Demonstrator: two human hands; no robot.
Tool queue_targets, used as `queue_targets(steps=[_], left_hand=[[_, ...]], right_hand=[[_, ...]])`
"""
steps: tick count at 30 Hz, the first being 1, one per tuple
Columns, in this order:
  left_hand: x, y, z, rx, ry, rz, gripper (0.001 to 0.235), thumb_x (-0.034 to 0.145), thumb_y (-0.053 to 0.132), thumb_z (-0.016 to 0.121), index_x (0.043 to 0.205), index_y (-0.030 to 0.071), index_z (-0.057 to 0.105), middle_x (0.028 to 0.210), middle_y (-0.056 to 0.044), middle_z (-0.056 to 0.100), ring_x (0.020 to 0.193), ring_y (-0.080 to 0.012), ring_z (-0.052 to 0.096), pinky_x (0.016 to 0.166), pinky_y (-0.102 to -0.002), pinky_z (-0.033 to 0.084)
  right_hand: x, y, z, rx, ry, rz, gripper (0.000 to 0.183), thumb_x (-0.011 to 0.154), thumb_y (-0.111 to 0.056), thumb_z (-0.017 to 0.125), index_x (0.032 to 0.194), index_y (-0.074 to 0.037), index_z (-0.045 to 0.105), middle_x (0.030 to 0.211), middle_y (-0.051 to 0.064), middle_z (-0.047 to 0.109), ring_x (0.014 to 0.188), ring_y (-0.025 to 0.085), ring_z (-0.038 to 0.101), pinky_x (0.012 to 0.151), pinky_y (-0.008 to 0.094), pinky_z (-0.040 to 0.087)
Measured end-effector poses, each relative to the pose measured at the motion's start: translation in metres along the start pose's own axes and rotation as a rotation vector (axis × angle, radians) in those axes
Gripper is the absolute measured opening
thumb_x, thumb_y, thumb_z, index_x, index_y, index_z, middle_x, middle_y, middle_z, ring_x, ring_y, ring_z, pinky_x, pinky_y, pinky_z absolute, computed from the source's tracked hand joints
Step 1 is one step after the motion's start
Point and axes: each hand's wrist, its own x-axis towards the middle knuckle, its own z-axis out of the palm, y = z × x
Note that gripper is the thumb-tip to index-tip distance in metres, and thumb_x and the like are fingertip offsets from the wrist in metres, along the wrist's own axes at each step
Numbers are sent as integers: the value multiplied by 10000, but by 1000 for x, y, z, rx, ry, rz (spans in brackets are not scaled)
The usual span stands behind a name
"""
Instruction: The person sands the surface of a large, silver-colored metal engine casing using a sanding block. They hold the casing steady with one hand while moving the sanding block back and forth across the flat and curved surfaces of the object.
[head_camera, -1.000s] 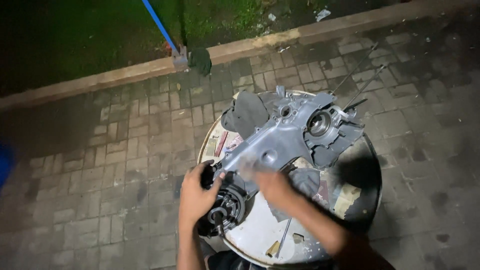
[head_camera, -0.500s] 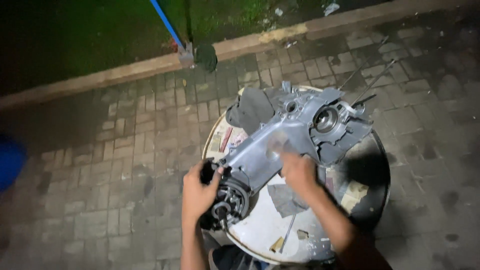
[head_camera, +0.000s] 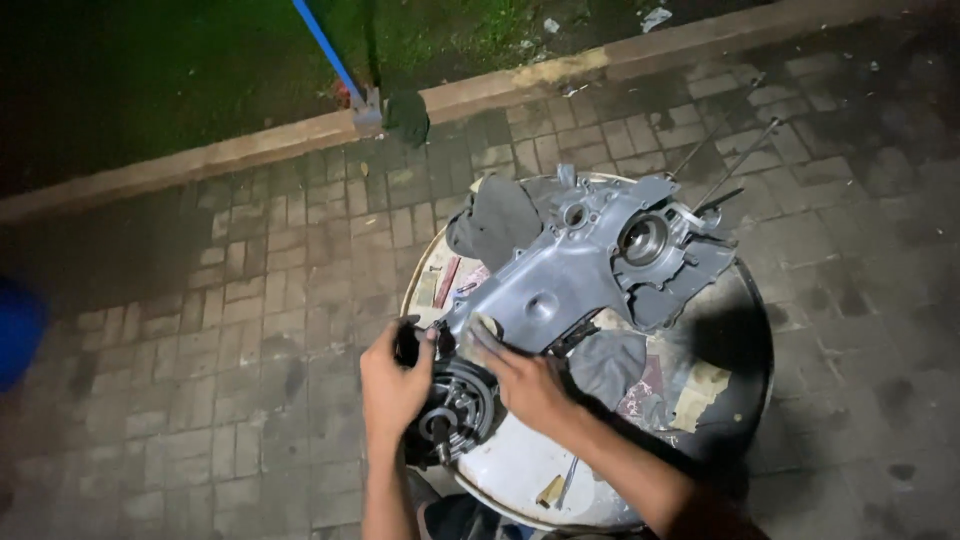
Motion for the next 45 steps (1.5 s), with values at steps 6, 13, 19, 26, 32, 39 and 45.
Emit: queue_targets(steps=[6,13,19,26,32,39,45], left_hand=[[2,-12,1,-31,37,-24,255,911,132,704,1090,-46,734,924,-265,765,925,-400,756,793,-506,625],[6,-11,-6,-44,11,-47,279,906,112,671,1087,-99,699,952,-311,746,964,-436,742,789,-514,616],[12,-37,0,17,-41,58,269,846,55,703,1077,-81,680,1010,-318,684,1085,-504,656,871,-581,563],[15,-74,7,139,-185,-174,711,882,289,629,1528,83,411,1668,-226,236,1585,-320,176,1232,-469,231],[16,-36,7,277,-270,-151,581,864,322,567,1416,145,538,1351,-115,627,1258,-349,576,1041,-501,456],[15,-12,-2,267,-307,-184,619,889,304,586,1453,62,503,1402,-150,594,1288,-356,567,1071,-525,468],[22,-43,9,272,-260,-41,568,845,340,633,1334,54,604,1323,-181,620,1214,-392,589,1025,-473,467]], right_hand=[[54,32,-62,-180,122,259,438,911,-157,579,1273,-344,738,960,11,756,734,306,735,651,438,599],[45,-5,-41,75,47,61,329,858,-177,601,1076,-330,794,938,-23,787,735,285,750,655,436,607],[63,-4,-50,-22,-114,162,527,828,-21,541,1227,-333,686,1138,-41,645,524,99,619,470,238,523],[112,1,-101,332,-338,990,606,856,-159,636,1454,-210,554,1254,-9,676,603,161,507,531,288,420],[47,3,-23,255,-505,458,666,931,34,450,1496,-317,479,1258,-147,560,406,15,362,358,151,327],[56,61,-43,-144,-51,427,724,878,85,549,1445,-365,523,1480,-67,590,372,58,366,427,197,399],[5,9,-20,146,-177,-124,784,848,159,544,1501,-265,455,1581,17,473,269,8,386,280,127,392]])
